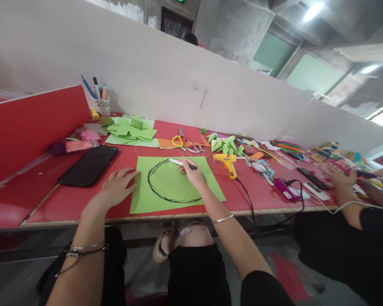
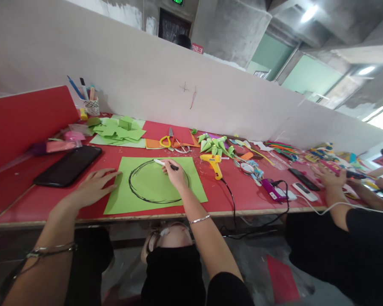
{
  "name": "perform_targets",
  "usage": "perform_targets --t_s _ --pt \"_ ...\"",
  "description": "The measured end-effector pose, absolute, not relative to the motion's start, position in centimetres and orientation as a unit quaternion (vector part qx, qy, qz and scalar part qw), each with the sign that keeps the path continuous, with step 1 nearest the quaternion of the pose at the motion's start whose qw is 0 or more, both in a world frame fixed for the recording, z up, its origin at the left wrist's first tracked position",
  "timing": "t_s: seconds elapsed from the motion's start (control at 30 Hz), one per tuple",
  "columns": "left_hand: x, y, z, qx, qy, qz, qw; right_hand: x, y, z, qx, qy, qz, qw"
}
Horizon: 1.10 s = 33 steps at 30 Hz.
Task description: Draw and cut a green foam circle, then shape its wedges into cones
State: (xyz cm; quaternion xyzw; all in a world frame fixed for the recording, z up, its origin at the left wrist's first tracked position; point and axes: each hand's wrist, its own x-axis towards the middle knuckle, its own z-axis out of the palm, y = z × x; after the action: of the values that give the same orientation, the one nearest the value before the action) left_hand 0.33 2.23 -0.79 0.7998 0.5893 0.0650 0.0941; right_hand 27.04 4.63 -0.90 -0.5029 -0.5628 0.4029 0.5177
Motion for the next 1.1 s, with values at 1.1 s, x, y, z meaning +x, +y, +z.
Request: perform_targets --t_s 1.1 --pt "0.3 2.3 -0.9 0.802 0.588 0.053 0.090 27.8 3.6 0.6 -0.398 -0.668 0.500 0.380"
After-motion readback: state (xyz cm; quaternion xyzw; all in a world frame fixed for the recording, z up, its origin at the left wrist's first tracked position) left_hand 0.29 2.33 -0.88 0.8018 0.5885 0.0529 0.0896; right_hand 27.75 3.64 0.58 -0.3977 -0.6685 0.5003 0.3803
